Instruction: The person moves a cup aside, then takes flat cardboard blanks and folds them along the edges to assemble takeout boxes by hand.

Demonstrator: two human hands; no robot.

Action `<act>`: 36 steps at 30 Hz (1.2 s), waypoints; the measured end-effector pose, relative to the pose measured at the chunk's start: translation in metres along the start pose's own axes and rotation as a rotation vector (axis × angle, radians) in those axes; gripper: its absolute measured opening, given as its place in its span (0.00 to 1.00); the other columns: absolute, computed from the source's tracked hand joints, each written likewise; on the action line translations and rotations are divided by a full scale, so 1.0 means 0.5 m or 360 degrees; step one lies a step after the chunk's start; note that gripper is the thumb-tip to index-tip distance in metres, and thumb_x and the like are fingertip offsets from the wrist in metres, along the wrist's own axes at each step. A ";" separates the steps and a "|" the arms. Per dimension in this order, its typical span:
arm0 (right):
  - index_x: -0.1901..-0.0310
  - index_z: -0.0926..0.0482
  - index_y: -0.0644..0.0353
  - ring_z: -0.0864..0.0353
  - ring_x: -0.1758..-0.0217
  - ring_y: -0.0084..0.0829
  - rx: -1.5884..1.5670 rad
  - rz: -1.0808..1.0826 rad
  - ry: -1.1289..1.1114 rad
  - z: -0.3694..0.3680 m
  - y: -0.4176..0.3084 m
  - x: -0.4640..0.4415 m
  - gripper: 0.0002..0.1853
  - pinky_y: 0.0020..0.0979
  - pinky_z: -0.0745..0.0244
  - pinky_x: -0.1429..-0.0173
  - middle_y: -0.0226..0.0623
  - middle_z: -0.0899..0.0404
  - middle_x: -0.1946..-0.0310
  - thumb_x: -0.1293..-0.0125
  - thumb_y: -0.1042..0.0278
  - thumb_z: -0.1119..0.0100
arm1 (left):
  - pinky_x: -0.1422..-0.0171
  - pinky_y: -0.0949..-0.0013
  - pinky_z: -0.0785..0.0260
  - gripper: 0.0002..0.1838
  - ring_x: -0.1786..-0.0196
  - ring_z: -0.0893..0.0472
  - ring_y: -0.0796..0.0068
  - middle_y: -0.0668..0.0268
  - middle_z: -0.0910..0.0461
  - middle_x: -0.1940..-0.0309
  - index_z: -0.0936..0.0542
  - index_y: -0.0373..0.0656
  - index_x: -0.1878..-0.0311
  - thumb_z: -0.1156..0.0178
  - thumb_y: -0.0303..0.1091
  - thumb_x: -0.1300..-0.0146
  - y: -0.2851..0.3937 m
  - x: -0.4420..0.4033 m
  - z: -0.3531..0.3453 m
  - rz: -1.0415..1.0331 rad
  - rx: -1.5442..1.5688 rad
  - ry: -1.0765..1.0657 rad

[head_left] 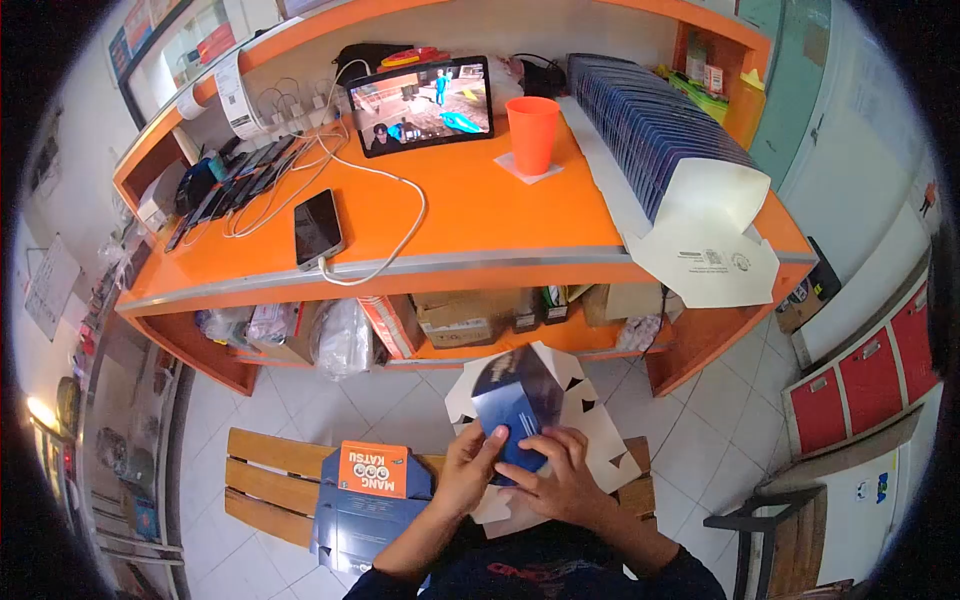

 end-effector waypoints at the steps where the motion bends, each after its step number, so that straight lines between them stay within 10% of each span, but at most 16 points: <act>1: 0.49 0.25 0.40 0.38 0.37 0.42 0.0040 0.0010 -0.0020 -0.006 0.000 -0.005 0.29 0.54 0.42 0.35 0.30 0.32 0.48 0.56 0.58 0.24 | 0.54 0.77 0.30 0.11 0.59 0.22 0.83 0.71 0.20 0.58 0.24 0.41 0.48 0.46 0.35 0.28 0.004 0.005 -0.005 0.0023 0.0097 0.0021; 10: 0.49 0.23 0.66 0.30 0.35 0.49 -0.0440 0.0224 -0.0128 0.075 -0.009 -0.047 0.23 0.47 0.30 0.33 0.42 0.25 0.45 0.46 0.68 0.29 | 0.54 0.71 0.25 0.13 0.58 0.19 0.78 0.66 0.18 0.56 0.24 0.41 0.48 0.48 0.38 0.27 0.068 0.011 -0.005 -0.0280 0.0303 0.0123; 27: 0.61 0.17 0.65 0.21 0.44 0.45 -0.0369 0.0038 0.0598 0.155 0.040 -0.093 0.17 0.39 0.21 0.43 0.41 0.19 0.57 0.54 0.76 0.24 | 0.69 0.78 0.35 0.11 0.71 0.29 0.87 0.69 0.21 0.74 0.22 0.30 0.66 0.45 0.28 0.29 0.109 0.026 -0.153 -0.0762 -0.0897 0.0158; 33: 0.49 0.22 0.62 0.23 0.42 0.41 -0.0044 -0.0247 0.0306 0.231 0.085 -0.118 0.30 0.36 0.20 0.49 0.40 0.19 0.55 0.58 0.71 0.22 | 0.66 0.67 0.29 0.07 0.69 0.20 0.58 0.52 0.20 0.67 0.21 0.33 0.59 0.43 0.27 0.34 0.148 0.016 -0.220 -0.1323 -0.1453 -0.0121; 36: 0.41 0.29 0.60 0.25 0.43 0.44 -0.0689 -0.0648 0.0316 0.267 0.128 -0.119 0.40 0.37 0.21 0.51 0.46 0.26 0.45 0.58 0.67 0.21 | 0.61 0.54 0.26 0.15 0.61 0.20 0.51 0.51 0.22 0.57 0.22 0.38 0.55 0.34 0.33 0.44 0.167 0.017 -0.279 -0.1739 -0.1928 -0.0377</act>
Point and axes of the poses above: each hand's wrist, its own x-axis away from the middle knuckle, its own z-axis out of the back of the hand, y = z × x, the point moved 5 cm from there along -x, towards the middle knuckle
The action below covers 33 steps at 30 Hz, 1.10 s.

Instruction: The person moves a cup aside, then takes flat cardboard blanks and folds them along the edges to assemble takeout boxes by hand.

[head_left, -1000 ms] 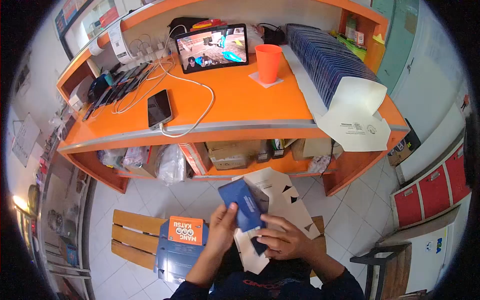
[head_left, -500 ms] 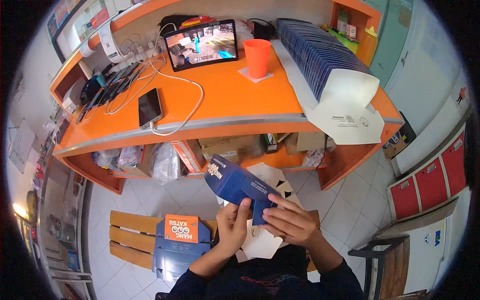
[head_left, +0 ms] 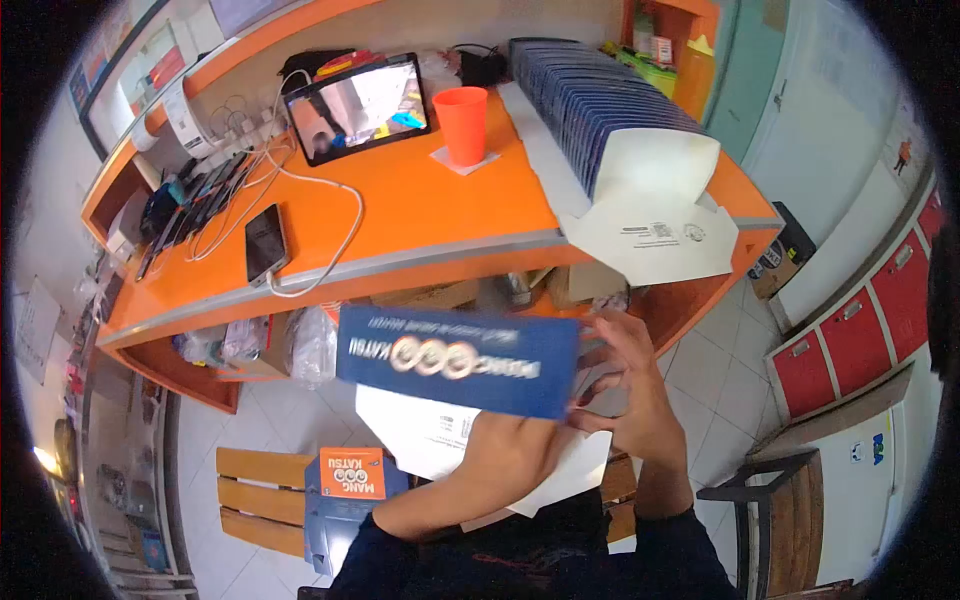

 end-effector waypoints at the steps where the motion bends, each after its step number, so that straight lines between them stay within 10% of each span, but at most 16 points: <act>1: 0.40 0.31 0.60 0.25 0.42 0.44 -0.0076 -0.0026 0.0038 0.019 0.004 -0.008 0.40 0.37 0.21 0.49 0.46 0.27 0.45 0.57 0.67 0.22 | 0.58 0.53 0.27 0.16 0.59 0.21 0.52 0.51 0.22 0.57 0.22 0.38 0.54 0.34 0.34 0.44 0.009 -0.015 -0.014 -0.0004 0.0048 -0.0119; 6: 0.34 0.40 0.58 0.28 0.40 0.42 -0.0101 -0.0129 0.0625 0.176 0.086 -0.025 0.44 0.39 0.25 0.44 0.46 0.31 0.42 0.52 0.71 0.25 | 0.43 0.55 0.29 0.20 0.50 0.24 0.55 0.55 0.26 0.55 0.22 0.38 0.53 0.35 0.41 0.44 0.092 -0.176 -0.066 -0.0442 0.0343 -0.0284; 10: 0.30 0.48 0.57 0.30 0.38 0.41 -0.0031 -0.0227 0.0899 0.318 0.141 -0.034 0.46 0.40 0.28 0.39 0.47 0.34 0.40 0.48 0.74 0.28 | 0.57 0.61 0.27 0.17 0.56 0.20 0.60 0.59 0.23 0.56 0.22 0.41 0.60 0.33 0.44 0.44 0.113 -0.258 -0.034 -0.0829 0.0257 0.0199; 15: 0.30 0.52 0.56 0.31 0.39 0.38 -0.0064 0.0120 0.0616 0.419 0.190 -0.086 0.47 0.40 0.32 0.36 0.46 0.34 0.40 0.46 0.68 0.29 | 0.59 0.60 0.28 0.24 0.60 0.21 0.57 0.57 0.22 0.61 0.26 0.39 0.63 0.29 0.49 0.49 -0.062 -0.306 -0.042 0.0051 -0.0059 0.0067; 26: 0.33 0.37 0.57 0.24 0.48 0.28 -0.0861 -0.0442 0.0152 0.522 0.413 -0.181 0.38 0.31 0.24 0.52 0.43 0.28 0.44 0.43 0.59 0.30 | 0.61 0.53 0.26 0.14 0.69 0.18 0.46 0.47 0.21 0.76 0.25 0.34 0.66 0.39 0.37 0.48 -0.228 -0.373 -0.220 0.0365 -0.0061 -0.0227; 33: 0.33 0.35 0.61 0.23 0.64 0.24 0.0061 -0.0250 0.0215 0.453 0.177 -0.221 0.33 0.24 0.26 0.64 0.42 0.26 0.47 0.38 0.62 0.35 | 0.61 0.52 0.26 0.12 0.70 0.18 0.47 0.48 0.20 0.77 0.25 0.34 0.67 0.40 0.35 0.48 -0.230 -0.376 -0.225 0.0319 -0.0068 -0.0286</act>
Point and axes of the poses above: each hand's wrist, its own x-axis away from the middle knuckle, its own z-axis out of the back of the hand, y = z × x, the point moved 5 cm from there along -x, towards the middle knuckle
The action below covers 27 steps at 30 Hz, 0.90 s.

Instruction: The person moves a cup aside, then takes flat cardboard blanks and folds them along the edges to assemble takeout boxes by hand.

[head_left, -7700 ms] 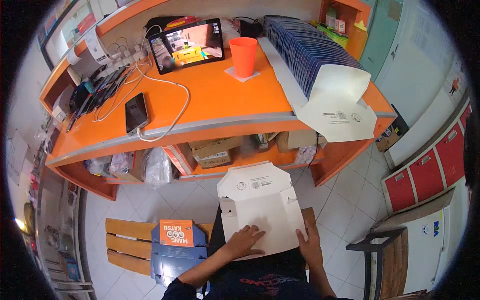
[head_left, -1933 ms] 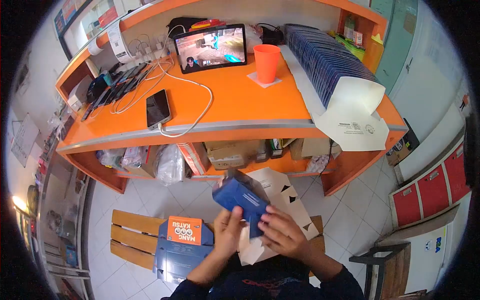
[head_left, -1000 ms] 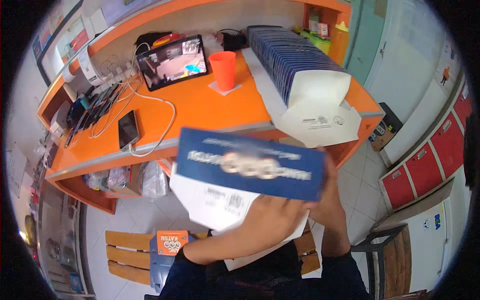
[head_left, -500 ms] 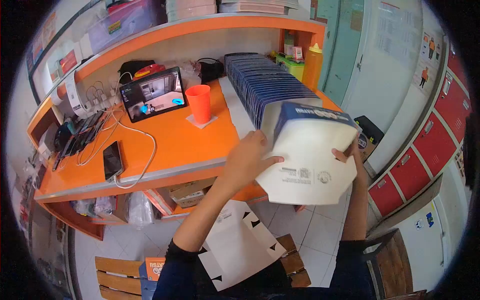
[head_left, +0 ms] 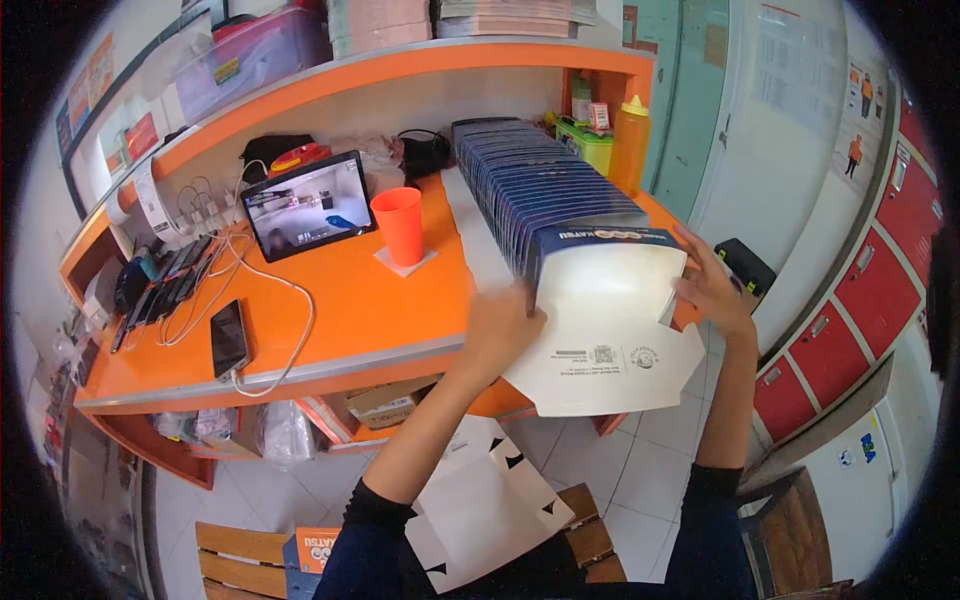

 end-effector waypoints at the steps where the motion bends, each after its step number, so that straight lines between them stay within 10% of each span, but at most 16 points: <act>1: 0.34 0.35 0.62 0.23 0.65 0.24 0.0208 -0.0068 0.0051 -0.023 -0.022 -0.012 0.31 0.23 0.26 0.66 0.42 0.25 0.49 0.37 0.66 0.37 | 0.62 0.52 0.26 0.12 0.70 0.18 0.47 0.49 0.21 0.78 0.25 0.34 0.67 0.39 0.35 0.48 -0.001 0.001 0.000 0.0027 -0.0055 0.0070; 6: 0.35 0.35 0.63 0.22 0.66 0.22 0.0307 -0.0170 0.0074 -0.022 0.041 -0.078 0.29 0.24 0.24 0.66 0.39 0.22 0.56 0.40 0.78 0.42 | 0.61 0.55 0.25 0.19 0.68 0.18 0.49 0.49 0.19 0.65 0.27 0.34 0.59 0.33 0.37 0.46 -0.012 0.003 0.009 0.0205 -0.0046 0.0047; 13: 0.36 0.33 0.62 0.21 0.56 0.24 0.0211 -0.0056 -0.0058 -0.006 0.040 -0.080 0.31 0.26 0.20 0.59 0.35 0.22 0.53 0.43 0.79 0.39 | 0.45 0.58 0.23 0.47 0.37 0.30 0.48 0.48 0.56 0.28 0.50 0.54 0.26 0.32 0.29 0.44 -0.005 -0.025 0.051 -0.0247 0.0510 0.0108; 27: 0.44 0.27 0.63 0.22 0.67 0.20 0.0354 -0.0357 -0.0430 -0.019 0.014 -0.104 0.21 0.24 0.19 0.67 0.30 0.27 0.67 0.32 0.58 0.41 | 0.33 0.51 0.32 0.47 0.27 0.47 0.41 0.42 0.55 0.28 0.52 0.57 0.25 0.33 0.39 0.41 -0.015 -0.032 0.052 -0.0476 0.0391 -0.0028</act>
Point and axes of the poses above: each hand's wrist, its own x-axis away from the middle knuckle, its own z-axis out of the back of the hand, y = z × x, the point moved 5 cm from there along -x, towards the middle knuckle
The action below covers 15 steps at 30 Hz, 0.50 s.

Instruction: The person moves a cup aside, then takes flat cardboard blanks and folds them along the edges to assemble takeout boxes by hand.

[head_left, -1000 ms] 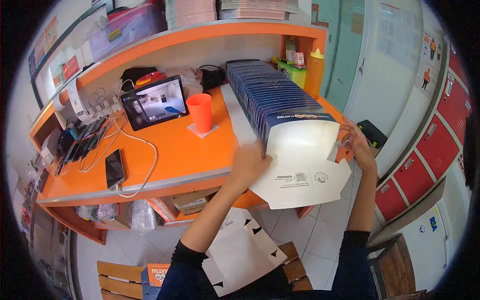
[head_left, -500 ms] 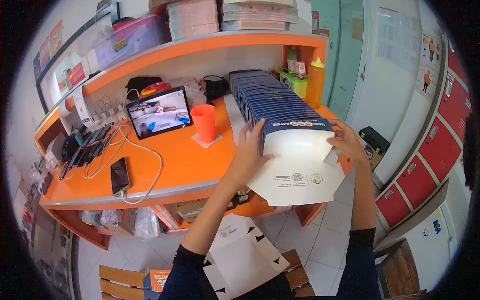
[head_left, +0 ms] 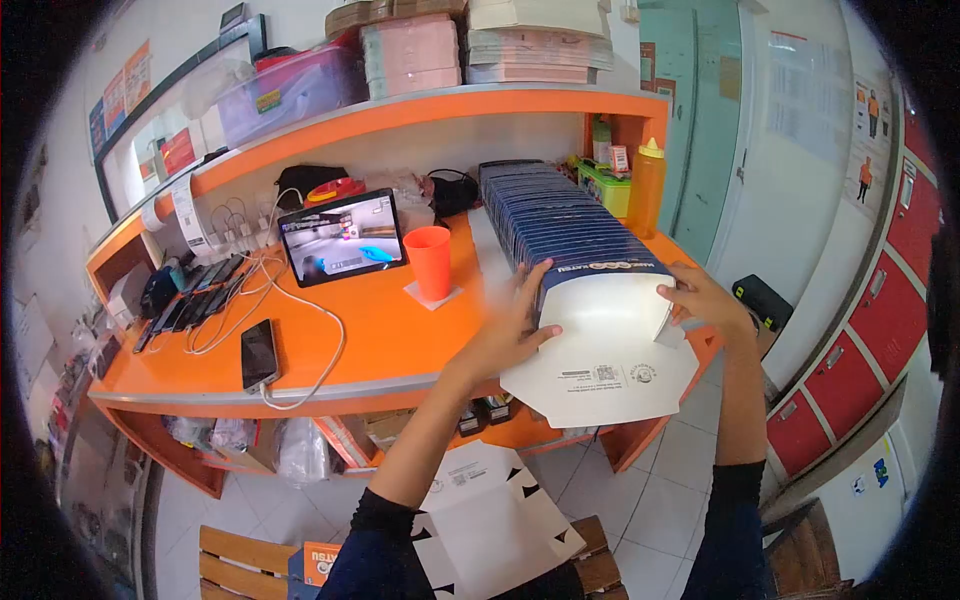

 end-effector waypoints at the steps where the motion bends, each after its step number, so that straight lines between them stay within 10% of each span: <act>1: 0.45 0.26 0.62 0.22 0.69 0.20 0.0032 -0.0053 0.0040 -0.003 -0.008 0.003 0.20 0.25 0.19 0.68 0.31 0.27 0.67 0.32 0.57 0.43 | 0.33 0.51 0.32 0.47 0.27 0.47 0.41 0.43 0.54 0.28 0.52 0.57 0.25 0.33 0.40 0.40 -0.002 0.000 0.000 -0.0005 0.0015 -0.0003; 15: 0.54 0.21 0.65 0.21 0.72 0.22 -0.0340 0.0060 0.0515 -0.029 0.048 -0.016 0.18 0.23 0.26 0.68 0.33 0.20 0.71 0.34 0.55 0.40 | 0.31 0.51 0.35 0.57 0.28 0.42 0.49 0.46 0.54 0.28 0.64 0.53 0.24 0.30 0.33 0.44 -0.011 0.016 -0.018 0.0153 0.0312 0.0046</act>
Point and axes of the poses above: each hand's wrist, its own x-axis away from the middle knuckle, its own z-axis out of the back of the hand, y = z × x, the point moved 5 cm from there along -x, towards the middle knuckle
